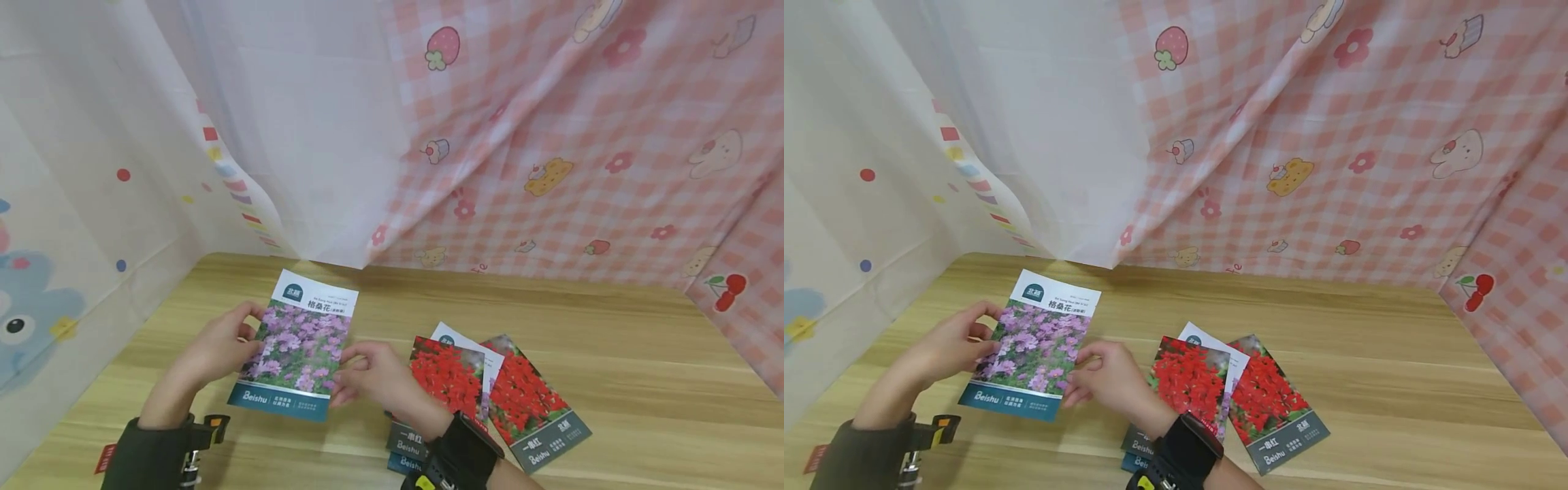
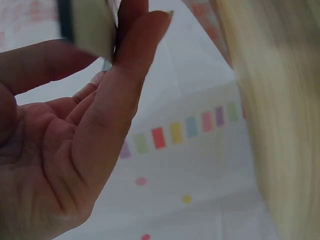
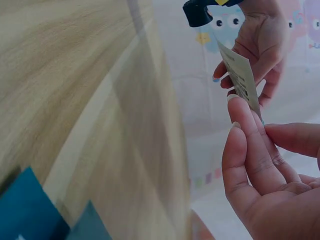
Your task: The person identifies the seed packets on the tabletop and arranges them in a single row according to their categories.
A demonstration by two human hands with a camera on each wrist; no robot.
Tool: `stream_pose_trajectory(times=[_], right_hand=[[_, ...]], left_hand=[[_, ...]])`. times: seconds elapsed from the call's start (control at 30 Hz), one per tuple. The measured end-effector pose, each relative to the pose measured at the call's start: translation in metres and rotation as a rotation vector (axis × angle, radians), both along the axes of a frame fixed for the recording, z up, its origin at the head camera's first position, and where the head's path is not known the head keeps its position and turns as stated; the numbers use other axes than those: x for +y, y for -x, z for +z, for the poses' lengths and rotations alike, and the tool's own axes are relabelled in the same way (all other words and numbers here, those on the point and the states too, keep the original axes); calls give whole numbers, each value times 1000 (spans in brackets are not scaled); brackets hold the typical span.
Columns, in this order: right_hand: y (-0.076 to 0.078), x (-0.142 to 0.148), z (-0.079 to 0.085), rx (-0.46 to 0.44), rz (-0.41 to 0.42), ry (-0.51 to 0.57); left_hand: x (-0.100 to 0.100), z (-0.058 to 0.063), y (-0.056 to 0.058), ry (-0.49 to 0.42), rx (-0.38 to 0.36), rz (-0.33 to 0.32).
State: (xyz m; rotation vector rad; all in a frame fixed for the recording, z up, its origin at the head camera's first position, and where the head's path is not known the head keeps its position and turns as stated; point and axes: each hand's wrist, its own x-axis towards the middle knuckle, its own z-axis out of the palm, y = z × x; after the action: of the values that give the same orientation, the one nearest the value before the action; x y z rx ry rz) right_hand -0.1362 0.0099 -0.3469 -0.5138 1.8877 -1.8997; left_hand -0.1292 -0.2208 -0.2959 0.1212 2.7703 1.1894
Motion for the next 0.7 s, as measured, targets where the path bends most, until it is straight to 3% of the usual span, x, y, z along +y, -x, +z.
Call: stream_pose_trajectory(times=[0.3,0.5,0.7], right_hand=[[1,-22,-12,-63,-6,-48],[-3,-27,-17,-40,58,-154],[-3,-29,-21,-24,119,-218]], left_hand=[[-21,-20,10,-10,-106,65],[-32,-33,15,-8,-159,91],[-41,-45,19,54,-178,113]])
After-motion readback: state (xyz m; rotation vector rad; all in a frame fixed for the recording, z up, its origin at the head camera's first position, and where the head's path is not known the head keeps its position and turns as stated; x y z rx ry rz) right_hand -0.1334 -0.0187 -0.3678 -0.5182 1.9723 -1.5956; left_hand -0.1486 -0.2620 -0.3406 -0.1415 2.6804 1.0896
